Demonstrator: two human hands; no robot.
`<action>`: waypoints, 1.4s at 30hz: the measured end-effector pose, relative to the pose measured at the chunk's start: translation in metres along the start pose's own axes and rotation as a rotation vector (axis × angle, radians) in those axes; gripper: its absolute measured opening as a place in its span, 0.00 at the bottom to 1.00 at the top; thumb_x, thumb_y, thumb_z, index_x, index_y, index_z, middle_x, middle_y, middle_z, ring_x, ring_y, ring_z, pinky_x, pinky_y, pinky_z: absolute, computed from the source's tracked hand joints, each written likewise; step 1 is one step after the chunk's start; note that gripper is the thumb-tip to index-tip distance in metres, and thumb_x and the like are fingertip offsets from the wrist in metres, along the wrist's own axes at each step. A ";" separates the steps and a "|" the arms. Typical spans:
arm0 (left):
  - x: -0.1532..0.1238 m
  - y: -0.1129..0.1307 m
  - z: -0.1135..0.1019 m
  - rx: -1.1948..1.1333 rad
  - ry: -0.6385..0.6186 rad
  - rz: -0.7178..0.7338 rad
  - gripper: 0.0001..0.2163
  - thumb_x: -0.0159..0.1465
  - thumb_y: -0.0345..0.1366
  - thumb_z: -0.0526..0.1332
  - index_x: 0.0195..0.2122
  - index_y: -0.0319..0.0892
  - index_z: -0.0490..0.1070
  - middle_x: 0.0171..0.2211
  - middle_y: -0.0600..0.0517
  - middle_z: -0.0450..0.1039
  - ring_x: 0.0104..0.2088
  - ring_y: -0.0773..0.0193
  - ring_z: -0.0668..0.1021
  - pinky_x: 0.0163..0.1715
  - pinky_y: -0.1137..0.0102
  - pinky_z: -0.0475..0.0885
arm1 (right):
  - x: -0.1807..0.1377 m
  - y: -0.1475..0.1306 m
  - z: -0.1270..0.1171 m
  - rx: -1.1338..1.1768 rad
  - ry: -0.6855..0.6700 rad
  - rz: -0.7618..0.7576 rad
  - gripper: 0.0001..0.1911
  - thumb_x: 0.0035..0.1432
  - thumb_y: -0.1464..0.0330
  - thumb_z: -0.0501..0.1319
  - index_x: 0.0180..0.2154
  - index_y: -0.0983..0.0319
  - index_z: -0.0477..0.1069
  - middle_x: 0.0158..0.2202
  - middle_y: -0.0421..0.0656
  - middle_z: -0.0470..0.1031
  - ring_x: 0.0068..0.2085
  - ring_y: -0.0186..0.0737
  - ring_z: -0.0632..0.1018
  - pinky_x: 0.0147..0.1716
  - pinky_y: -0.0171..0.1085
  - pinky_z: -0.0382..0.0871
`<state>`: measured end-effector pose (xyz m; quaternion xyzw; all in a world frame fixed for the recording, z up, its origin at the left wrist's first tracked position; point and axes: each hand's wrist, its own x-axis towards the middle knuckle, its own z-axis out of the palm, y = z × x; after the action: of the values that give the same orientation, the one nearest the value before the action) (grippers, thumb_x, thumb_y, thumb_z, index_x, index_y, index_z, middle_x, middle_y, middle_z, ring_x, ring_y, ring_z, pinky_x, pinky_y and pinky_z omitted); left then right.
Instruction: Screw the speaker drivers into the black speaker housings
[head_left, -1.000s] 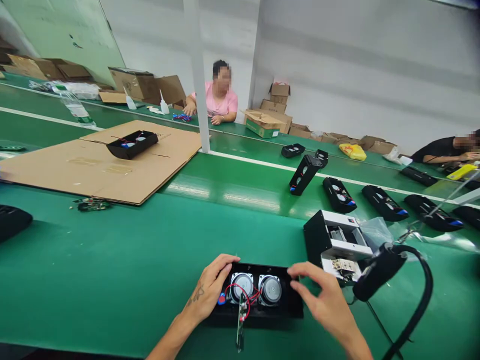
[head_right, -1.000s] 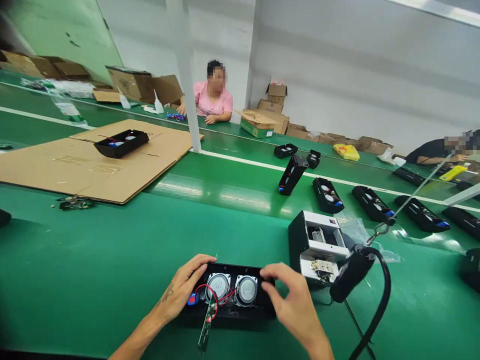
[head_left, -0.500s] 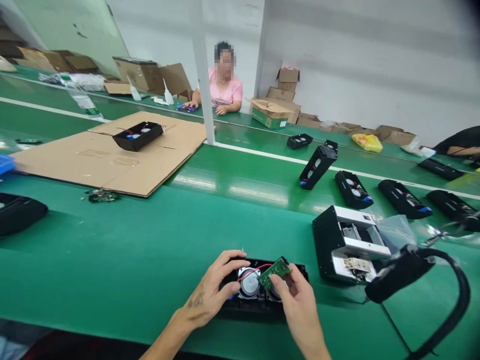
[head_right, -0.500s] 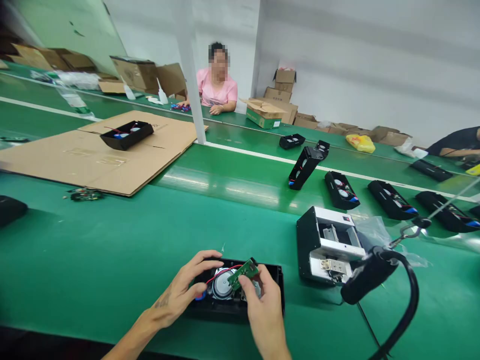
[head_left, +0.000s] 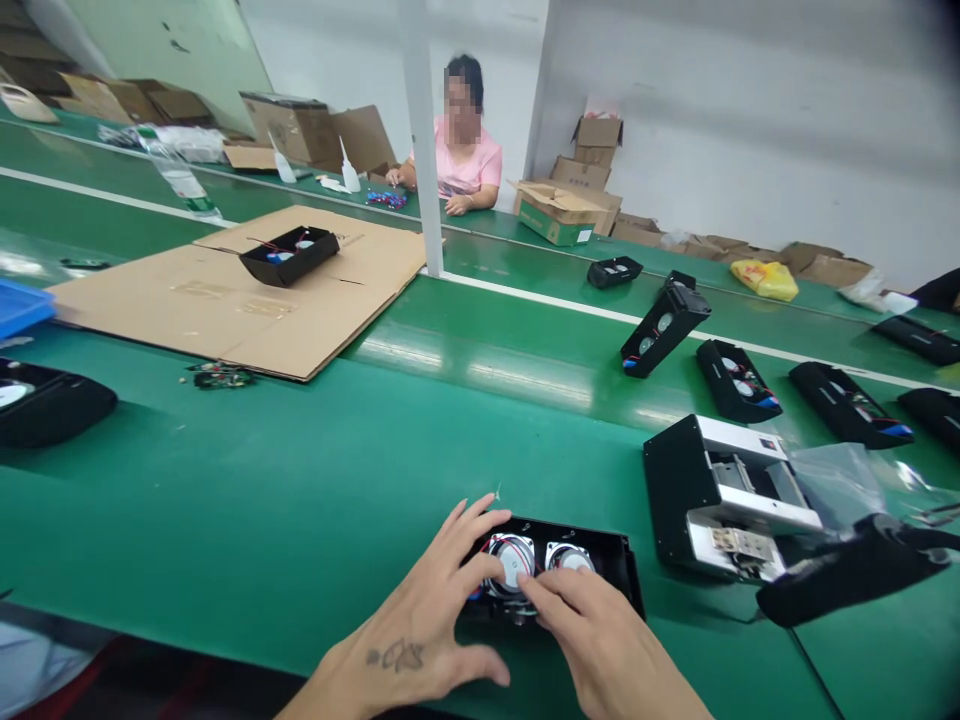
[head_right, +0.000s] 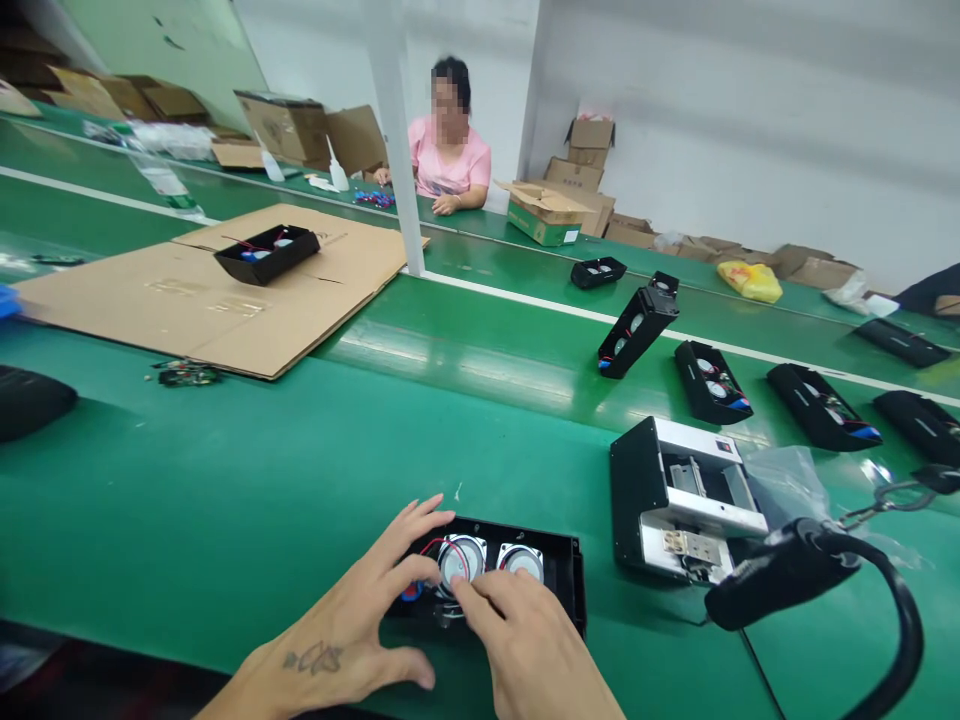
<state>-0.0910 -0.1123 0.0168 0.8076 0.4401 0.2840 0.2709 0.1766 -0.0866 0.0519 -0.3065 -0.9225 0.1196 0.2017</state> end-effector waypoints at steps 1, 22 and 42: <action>0.000 -0.002 0.003 0.049 -0.044 0.007 0.29 0.58 0.50 0.81 0.54 0.46 0.74 0.77 0.36 0.59 0.79 0.30 0.57 0.75 0.29 0.58 | -0.001 -0.001 0.004 -0.053 -0.006 -0.010 0.28 0.66 0.83 0.52 0.61 0.60 0.75 0.42 0.45 0.87 0.37 0.42 0.86 0.39 0.38 0.80; 0.002 -0.039 0.050 0.413 0.093 0.360 0.15 0.54 0.24 0.70 0.42 0.47 0.79 0.69 0.50 0.75 0.82 0.32 0.48 0.78 0.29 0.34 | -0.021 -0.004 0.076 -0.158 0.031 0.056 0.07 0.64 0.71 0.68 0.44 0.58 0.78 0.36 0.38 0.84 0.31 0.41 0.82 0.32 0.38 0.76; 0.108 -0.026 -0.026 0.000 -0.505 -0.043 0.14 0.51 0.48 0.81 0.27 0.47 0.82 0.55 0.60 0.84 0.56 0.54 0.82 0.47 0.69 0.72 | 0.058 0.018 0.001 0.058 -0.397 0.397 0.14 0.56 0.66 0.72 0.45 0.59 0.86 0.36 0.47 0.88 0.40 0.54 0.85 0.37 0.41 0.69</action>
<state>-0.0746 -0.0020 0.0405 0.8434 0.3755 0.0674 0.3784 0.1433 -0.0370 0.0625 -0.4460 -0.8620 0.2408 -0.0017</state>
